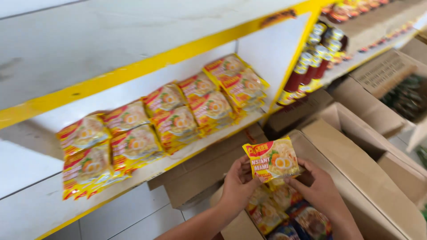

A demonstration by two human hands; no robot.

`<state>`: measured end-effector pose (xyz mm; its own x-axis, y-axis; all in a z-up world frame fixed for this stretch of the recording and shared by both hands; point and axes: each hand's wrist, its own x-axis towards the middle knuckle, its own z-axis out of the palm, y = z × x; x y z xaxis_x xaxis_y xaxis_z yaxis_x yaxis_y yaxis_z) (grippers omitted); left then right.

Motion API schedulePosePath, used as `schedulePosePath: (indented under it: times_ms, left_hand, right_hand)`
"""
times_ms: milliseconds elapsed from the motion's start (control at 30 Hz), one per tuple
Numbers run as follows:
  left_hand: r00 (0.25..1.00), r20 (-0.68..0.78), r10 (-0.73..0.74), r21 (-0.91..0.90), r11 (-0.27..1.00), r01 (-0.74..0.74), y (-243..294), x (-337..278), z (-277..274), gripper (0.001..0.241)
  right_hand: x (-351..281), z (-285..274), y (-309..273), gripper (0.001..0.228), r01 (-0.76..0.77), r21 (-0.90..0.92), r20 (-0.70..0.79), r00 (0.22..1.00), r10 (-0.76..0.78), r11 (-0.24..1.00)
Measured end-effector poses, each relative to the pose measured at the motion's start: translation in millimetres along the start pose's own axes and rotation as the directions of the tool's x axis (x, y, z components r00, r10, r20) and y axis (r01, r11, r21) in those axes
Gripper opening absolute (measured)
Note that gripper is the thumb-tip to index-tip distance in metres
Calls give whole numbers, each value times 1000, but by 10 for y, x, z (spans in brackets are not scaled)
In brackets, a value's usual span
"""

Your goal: Stocking packets of instant noodles from a cardboard box onto store shelves.

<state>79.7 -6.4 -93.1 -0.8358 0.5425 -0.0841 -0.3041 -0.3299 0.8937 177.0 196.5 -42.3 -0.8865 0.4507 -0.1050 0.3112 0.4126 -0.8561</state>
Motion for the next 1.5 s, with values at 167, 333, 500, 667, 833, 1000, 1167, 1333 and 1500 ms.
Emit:
schedulePosePath:
  times_ms: [167,333,500,667,833,1000,1167,1333,1500]
  left_hand:
    - [981,-104,161,-5,987,-163,475,389,-542,67]
    - [929,-287,234,-55,964,-259,773,943,-1072,66]
    - [888,-411,208,98,978,-184,1182,1396,-1275,62]
    - [857,-404,319,190,946,-262,838,2136,-1753,65]
    - [837,-358,414,521,833,-189,956,2274,-1899,48]
    - [791,-196,579,711,640,-292,1105,2229,-1879,47]
    - [804,-215,554,769,603,-210,1315,2196,-1740,51]
    - [820,-189,540,847,513,-143,1094,2493,-1860,45]
    - [803,-129,582,825,512,-239,918,2669,-2015,47]
  right_hand:
    - [719,471,-510,63,346,-195,-1,936,-353,918]
    - [1397,976,-1016,66,379,-112,64,925,-374,919]
    - [2190,1394,-1028,57,651,-307,14,732,-681,694]
    - [2550,1680,-1173,55,578,-514,1,739,-674,634]
    - [2687,1799,-1261,58,554,-630,18,711,-703,544]
    - [2749,1805,-1257,52,513,-737,34,679,-734,441]
    - [2733,1812,-1328,51,487,-780,50,673,-738,392]
    - [2675,1819,-1434,54,664,-613,97,601,-794,428]
    - [2681,1863,-1422,38,672,-585,121,626,-770,454]
